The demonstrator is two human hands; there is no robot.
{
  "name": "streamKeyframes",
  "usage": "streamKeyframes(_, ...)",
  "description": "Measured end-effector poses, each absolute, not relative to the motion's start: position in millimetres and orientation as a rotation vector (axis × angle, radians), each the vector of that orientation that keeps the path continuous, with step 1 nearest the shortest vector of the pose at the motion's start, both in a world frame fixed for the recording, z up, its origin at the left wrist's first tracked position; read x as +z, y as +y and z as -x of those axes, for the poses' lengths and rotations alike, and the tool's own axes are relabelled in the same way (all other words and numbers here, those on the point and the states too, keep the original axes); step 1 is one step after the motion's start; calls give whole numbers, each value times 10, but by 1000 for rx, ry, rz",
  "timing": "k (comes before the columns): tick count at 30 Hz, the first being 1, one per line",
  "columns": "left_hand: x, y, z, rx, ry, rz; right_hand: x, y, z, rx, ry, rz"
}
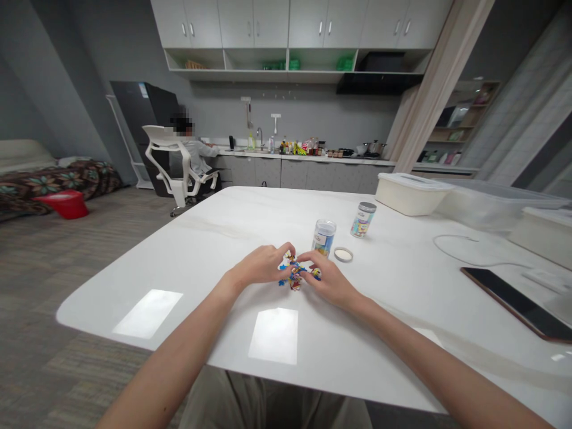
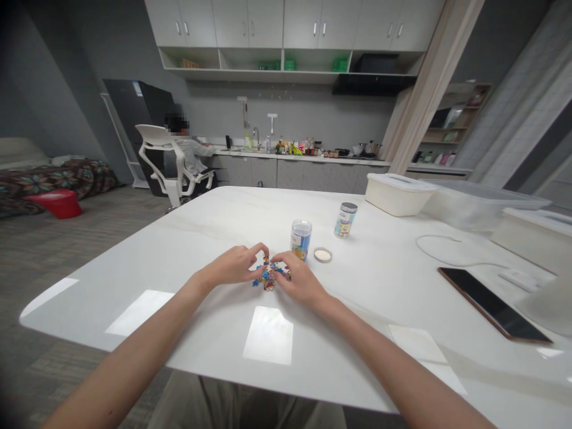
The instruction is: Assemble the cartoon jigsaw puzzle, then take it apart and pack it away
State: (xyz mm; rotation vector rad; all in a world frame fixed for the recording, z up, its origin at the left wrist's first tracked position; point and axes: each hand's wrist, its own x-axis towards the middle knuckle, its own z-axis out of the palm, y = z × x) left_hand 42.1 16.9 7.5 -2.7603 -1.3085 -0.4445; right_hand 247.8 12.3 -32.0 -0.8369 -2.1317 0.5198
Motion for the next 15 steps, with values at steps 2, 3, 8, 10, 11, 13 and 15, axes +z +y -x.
streamKeyframes(2,50,168,-454,-468,-1281,2743,-325,116,-2454,613,-2079,788)
streamKeyframes(3,32,172,-468,-478,-1271,2735,-334,117,-2443,651,-2053,772)
streamKeyframes(8,-58,210,-515,-439,-1223,2758,-410,159,-2403,887,-1946,756)
streamKeyframes(10,-65,214,-527,-426,-1230,2764,-426,173,-2400,976,-1937,751)
streamKeyframes(11,-57,213,-528,-430,-1247,2757,-423,174,-2404,991,-1933,755)
streamKeyframes(13,-21,206,-513,-441,-1287,2726,-382,159,-2424,928,-1930,769)
streamKeyframes(15,28,201,-468,-409,-1317,2679,-294,132,-2463,735,-1945,774)
